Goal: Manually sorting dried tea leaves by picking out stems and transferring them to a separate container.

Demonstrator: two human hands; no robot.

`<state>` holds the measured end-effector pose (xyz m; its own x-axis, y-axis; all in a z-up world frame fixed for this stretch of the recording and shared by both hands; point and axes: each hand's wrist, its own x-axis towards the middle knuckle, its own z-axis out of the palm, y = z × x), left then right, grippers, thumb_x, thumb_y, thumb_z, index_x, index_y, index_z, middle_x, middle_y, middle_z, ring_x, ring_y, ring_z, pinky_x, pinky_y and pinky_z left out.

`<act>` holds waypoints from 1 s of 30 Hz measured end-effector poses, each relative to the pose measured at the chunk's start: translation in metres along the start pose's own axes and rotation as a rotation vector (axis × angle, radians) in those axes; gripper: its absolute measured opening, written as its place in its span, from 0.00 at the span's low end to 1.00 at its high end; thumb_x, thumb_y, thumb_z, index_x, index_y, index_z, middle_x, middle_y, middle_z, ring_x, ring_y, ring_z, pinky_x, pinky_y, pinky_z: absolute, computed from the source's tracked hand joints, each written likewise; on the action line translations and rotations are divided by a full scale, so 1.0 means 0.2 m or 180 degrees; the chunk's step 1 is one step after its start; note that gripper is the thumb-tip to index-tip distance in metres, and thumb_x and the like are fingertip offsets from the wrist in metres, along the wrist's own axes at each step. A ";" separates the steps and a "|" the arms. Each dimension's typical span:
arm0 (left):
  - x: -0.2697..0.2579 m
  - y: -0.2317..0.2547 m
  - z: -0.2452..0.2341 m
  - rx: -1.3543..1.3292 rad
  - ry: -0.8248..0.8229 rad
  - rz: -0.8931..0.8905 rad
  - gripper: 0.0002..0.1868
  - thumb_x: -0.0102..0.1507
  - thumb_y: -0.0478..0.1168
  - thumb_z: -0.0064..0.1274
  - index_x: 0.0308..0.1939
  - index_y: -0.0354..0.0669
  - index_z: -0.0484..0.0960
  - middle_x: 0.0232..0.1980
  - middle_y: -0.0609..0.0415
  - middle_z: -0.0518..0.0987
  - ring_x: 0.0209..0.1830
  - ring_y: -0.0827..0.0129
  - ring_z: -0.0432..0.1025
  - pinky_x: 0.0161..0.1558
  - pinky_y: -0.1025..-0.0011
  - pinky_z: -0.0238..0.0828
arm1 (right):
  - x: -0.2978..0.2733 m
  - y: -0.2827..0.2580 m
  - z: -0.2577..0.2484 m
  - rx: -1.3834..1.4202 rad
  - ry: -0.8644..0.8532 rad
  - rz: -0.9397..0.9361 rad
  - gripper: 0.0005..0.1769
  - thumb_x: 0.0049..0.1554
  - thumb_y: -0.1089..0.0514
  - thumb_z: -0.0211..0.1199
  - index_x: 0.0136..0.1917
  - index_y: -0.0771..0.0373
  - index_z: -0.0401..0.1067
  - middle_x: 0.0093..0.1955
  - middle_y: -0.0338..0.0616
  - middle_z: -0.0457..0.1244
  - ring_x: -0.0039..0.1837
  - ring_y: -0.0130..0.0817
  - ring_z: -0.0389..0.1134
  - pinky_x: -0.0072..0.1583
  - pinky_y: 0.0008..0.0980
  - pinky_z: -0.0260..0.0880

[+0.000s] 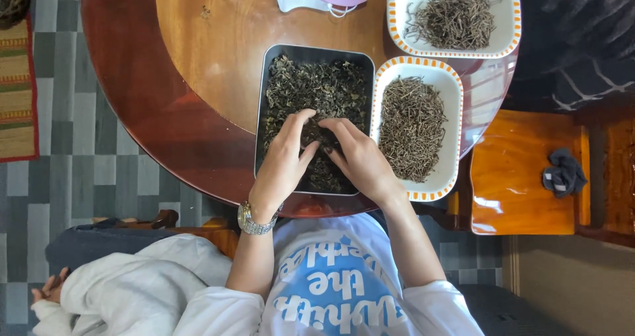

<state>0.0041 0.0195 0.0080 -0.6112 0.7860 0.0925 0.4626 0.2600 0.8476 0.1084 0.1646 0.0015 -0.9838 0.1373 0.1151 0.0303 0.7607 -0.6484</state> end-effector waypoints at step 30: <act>-0.01 -0.20 0.11 0.1267 0.0132 -0.0127 0.08 0.68 0.37 0.54 0.50 0.39 0.77 0.38 0.50 0.80 0.35 0.63 0.79 0.35 0.69 0.77 | 0.12 0.08 0.03 -0.1409 0.0373 -0.0227 0.05 0.63 0.58 0.67 0.50 0.60 0.76 0.42 0.40 0.66 0.52 0.36 0.70 0.49 0.31 0.74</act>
<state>0.0006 0.0197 -0.0381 -0.6554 0.7497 0.0916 0.6457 0.4932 0.5830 0.0843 0.1770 -0.0105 -0.9604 0.1262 0.2485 0.0609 0.9650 -0.2549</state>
